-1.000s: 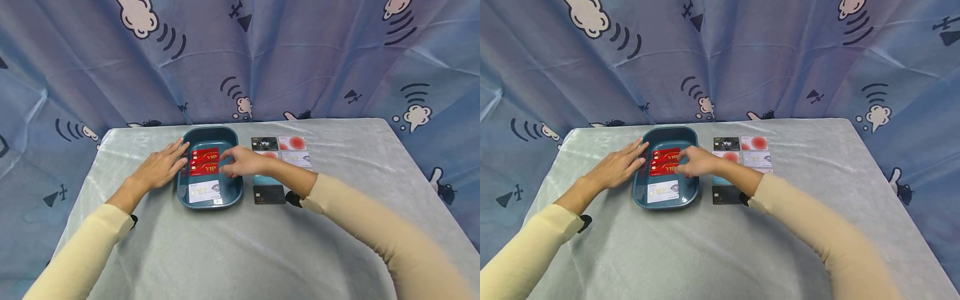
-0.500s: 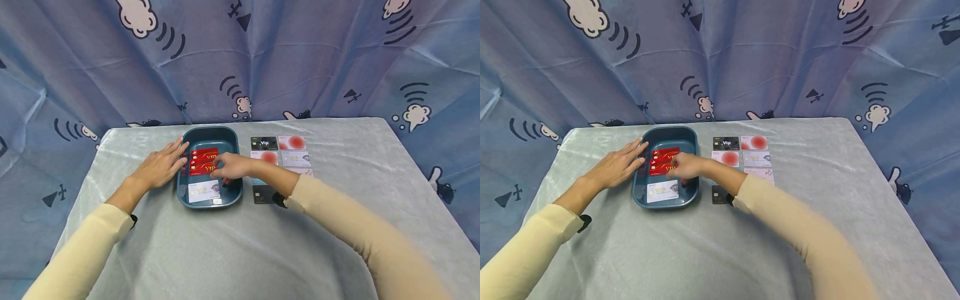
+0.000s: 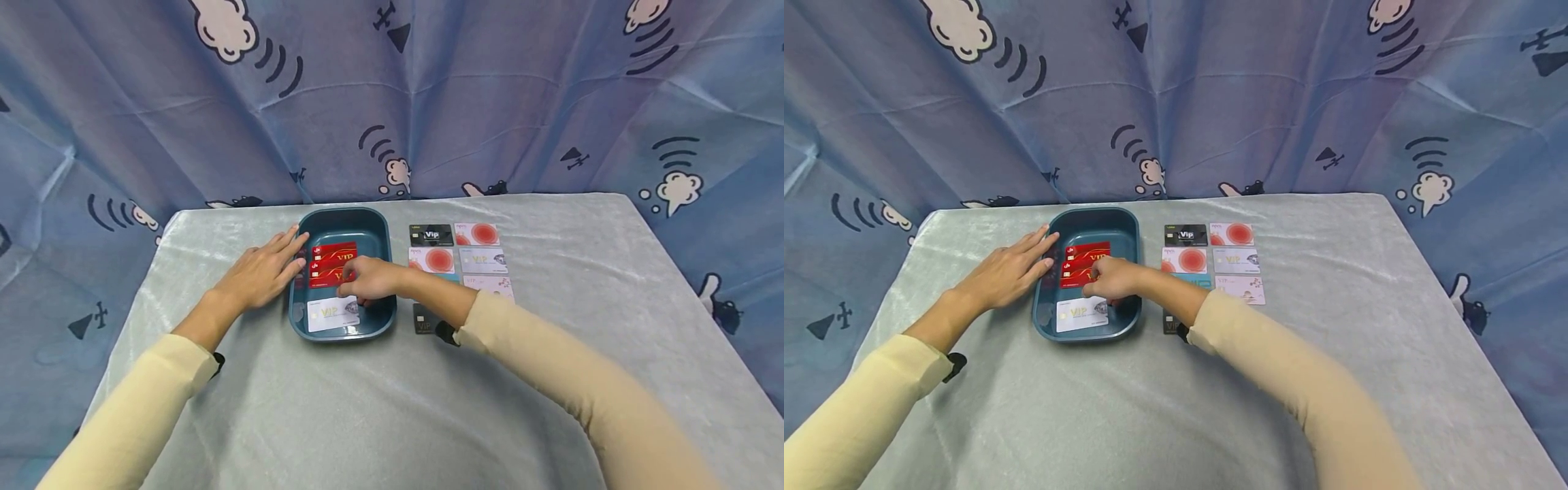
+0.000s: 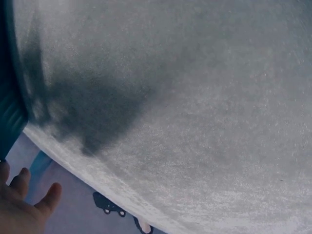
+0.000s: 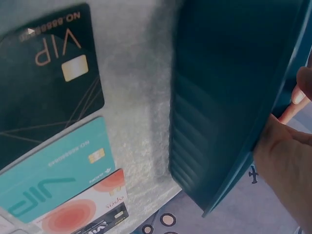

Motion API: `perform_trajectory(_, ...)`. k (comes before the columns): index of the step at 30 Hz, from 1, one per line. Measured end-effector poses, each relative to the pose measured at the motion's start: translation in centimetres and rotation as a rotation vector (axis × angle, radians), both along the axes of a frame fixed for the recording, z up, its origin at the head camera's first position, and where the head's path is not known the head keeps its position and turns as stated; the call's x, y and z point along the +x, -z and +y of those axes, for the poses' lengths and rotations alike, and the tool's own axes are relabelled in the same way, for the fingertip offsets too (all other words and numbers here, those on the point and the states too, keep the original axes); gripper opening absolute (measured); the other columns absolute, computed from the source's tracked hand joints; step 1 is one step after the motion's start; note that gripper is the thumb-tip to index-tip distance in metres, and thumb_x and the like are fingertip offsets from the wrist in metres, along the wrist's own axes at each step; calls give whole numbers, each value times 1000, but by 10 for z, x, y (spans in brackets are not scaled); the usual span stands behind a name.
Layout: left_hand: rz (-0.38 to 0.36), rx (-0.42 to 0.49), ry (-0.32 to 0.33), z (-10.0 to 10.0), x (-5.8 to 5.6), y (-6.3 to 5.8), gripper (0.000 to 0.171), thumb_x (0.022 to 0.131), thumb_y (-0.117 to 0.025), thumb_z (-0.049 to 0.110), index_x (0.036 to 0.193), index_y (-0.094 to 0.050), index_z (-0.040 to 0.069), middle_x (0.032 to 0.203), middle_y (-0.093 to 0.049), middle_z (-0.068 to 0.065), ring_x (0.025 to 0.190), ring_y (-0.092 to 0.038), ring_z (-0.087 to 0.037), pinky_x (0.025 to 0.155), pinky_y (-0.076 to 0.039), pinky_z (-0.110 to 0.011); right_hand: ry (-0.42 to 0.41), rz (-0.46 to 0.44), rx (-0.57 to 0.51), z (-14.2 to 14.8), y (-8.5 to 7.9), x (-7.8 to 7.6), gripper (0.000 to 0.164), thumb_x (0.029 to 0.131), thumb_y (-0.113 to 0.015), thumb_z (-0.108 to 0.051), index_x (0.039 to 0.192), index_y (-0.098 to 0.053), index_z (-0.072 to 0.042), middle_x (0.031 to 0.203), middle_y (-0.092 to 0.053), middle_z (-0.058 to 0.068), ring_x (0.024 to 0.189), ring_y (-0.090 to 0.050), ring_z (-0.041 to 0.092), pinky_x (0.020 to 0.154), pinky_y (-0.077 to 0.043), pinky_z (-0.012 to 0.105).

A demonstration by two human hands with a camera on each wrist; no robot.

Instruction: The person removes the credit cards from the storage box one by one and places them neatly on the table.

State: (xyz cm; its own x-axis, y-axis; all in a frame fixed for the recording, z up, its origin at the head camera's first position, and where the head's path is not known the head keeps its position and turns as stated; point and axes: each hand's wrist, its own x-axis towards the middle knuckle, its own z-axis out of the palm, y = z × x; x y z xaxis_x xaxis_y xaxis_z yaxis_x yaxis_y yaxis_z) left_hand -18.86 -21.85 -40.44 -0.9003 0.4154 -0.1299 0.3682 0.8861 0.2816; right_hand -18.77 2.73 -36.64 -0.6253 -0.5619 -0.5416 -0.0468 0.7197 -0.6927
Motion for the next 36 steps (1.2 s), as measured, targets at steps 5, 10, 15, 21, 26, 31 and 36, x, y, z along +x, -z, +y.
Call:
perform_trajectory(5, 10, 0, 5, 0, 0, 0, 60, 106, -40, 41, 160, -25, 16, 166, -15, -9, 149, -20, -36, 109, -27, -66, 18, 10, -14, -3, 1, 2, 44, 99, -62, -25, 133, -53, 0, 108, -64, 19, 87, -65, 29, 83, -56, 34)
perform_trajectory(10, 6, -10, 3, -1, 0, 0, 60, 107, -40, 41, 160, -24, 17, 166, -14, -8, 150, -19, -36, 109, -27, -66, 35, 23, -20, -5, 4, 1, 40, 99, -63, -25, 130, -54, 0, 105, -65, 19, 85, -66, 29, 80, -57, 33)
perform_trajectory(15, 1, -16, 0, -1, -1, 0, 61, 106, -39, 42, 160, -23, 18, 167, -13, -7, 150, -18, -36, 110, -26, -67, 45, 30, -22, -6, 5, 1, 35, 99, -63, -24, 125, -56, -2, 102, -66, 19, 82, -65, 29, 79, -57, 33)
perform_trajectory(21, 6, -10, -1, 0, 0, 0, 60, 107, -40, 41, 160, -24, 18, 166, -13, -7, 150, -20, -36, 109, -27, -67, 65, 12, -20, -7, 4, 2, 35, 99, -62, -24, 125, -54, -2, 101, -65, 20, 84, -64, 30, 81, -57, 36)
perform_trajectory(26, 7, -5, -3, 0, 1, 1, 60, 107, -40, 41, 160, -24, 18, 166, -14, -8, 149, -21, -36, 109, -27, -67, 90, -11, -16, -8, 4, 3, 36, 98, -63, -25, 124, -52, -3, 100, -63, 20, 84, -63, 29, 79, -57, 36)
perform_trajectory(31, 6, -1, -4, 1, 0, 1, 60, 107, -40, 40, 160, -24, 17, 166, -14, -8, 150, -20, -36, 109, -28, -67, 106, -28, -26, -8, 5, 2, 33, 98, -63, -23, 121, -52, -2, 100, -63, 20, 81, -62, 27, 77, -58, 36)
perform_trajectory(36, 2, -6, -10, 1, 0, 1, 60, 107, -39, 40, 160, -23, 17, 166, -13, -8, 150, -20, -36, 109, -27, -67, 111, -36, -33, -8, 5, 2, 34, 97, -65, -19, 122, -52, -2, 102, -61, 17, 82, -61, 26, 77, -58, 36)
